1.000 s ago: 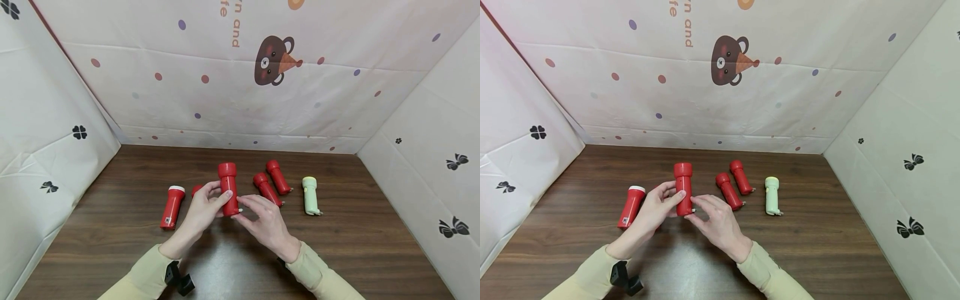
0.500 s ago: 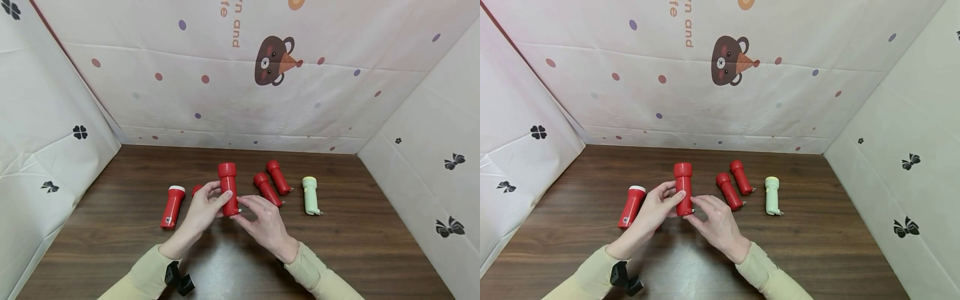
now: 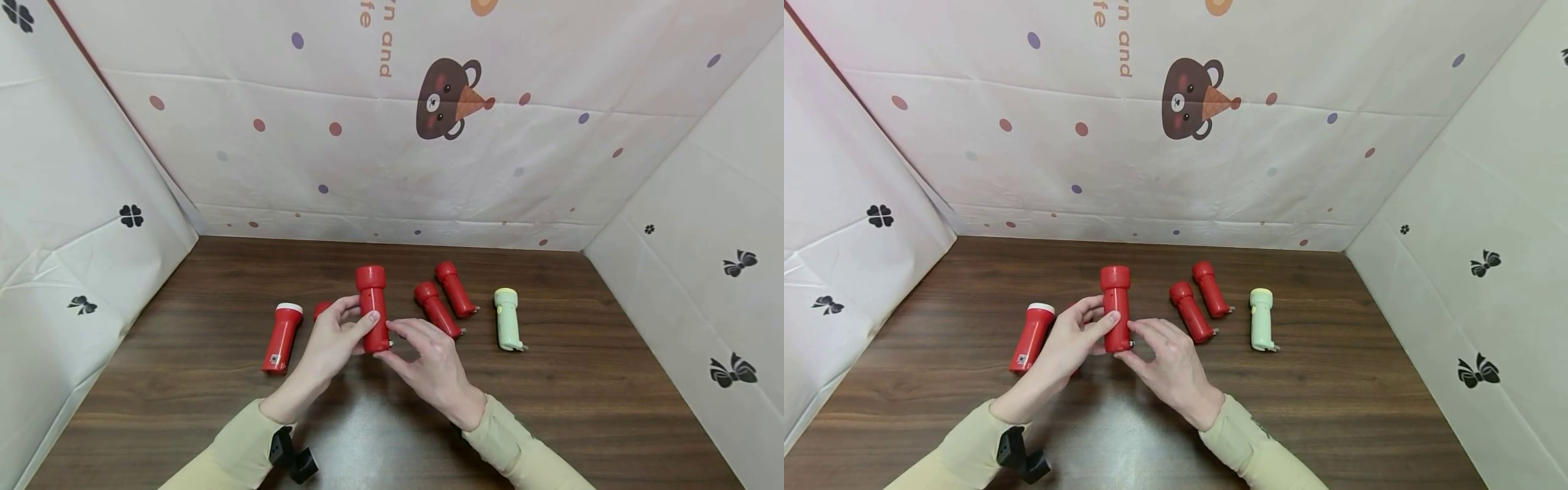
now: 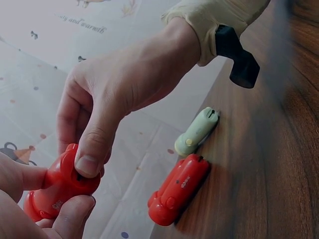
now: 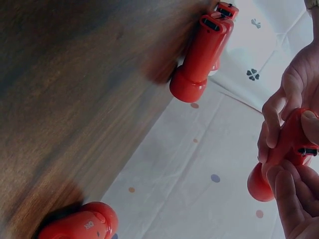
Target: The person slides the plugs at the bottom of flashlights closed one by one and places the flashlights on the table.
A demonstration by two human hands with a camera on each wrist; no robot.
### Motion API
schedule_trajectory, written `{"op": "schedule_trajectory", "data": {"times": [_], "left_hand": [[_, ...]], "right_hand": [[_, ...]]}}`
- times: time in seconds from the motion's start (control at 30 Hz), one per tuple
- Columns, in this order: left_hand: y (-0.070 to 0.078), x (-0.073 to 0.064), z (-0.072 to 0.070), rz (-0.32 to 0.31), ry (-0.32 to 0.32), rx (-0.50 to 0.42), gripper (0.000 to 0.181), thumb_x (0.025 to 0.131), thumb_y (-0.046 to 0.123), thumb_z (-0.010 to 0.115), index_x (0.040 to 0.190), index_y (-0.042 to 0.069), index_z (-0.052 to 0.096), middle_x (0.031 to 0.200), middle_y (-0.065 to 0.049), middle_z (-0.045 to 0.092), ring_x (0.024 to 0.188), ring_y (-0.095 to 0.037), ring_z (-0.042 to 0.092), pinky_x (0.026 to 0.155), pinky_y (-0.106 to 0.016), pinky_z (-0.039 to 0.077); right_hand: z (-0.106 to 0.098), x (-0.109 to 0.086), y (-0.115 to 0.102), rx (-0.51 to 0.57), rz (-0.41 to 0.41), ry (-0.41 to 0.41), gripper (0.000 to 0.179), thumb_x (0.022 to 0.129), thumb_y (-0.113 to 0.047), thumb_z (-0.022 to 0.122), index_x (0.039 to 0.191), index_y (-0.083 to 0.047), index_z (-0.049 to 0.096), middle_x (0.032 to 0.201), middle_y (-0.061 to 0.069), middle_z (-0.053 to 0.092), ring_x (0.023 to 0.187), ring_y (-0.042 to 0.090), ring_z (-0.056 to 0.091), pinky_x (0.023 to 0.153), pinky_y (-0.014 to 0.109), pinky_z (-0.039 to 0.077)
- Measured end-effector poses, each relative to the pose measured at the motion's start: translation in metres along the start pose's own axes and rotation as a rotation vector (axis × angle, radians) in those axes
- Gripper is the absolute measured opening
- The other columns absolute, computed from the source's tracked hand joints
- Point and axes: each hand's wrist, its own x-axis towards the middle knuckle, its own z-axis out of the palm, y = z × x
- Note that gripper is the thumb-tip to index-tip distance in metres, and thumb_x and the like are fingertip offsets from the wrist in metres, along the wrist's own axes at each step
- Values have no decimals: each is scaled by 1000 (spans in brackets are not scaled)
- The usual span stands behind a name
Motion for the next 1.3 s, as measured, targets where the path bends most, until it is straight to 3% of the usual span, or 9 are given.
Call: {"op": "schedule_trajectory", "data": {"times": [0.77,1.3], "left_hand": [[-1,-1,3,4,10,-3,55,100,17,70,150,5,51,140,-22,65,91,-16,73,79,-35,67],[1,0,3,43,13,-9,53,100,17,71,148,4,53,138,-23,66,94,-16,76,77,-37,68]], "right_hand": [[3,-2,0,-31,-16,27,54,68,-18,100,114,-7,74,104,5,81,93,17,77,84,32,66],[2,-1,-1,-36,-17,42,54,68,-18,100,114,-8,74,104,4,81,94,15,76,84,31,65]]}}
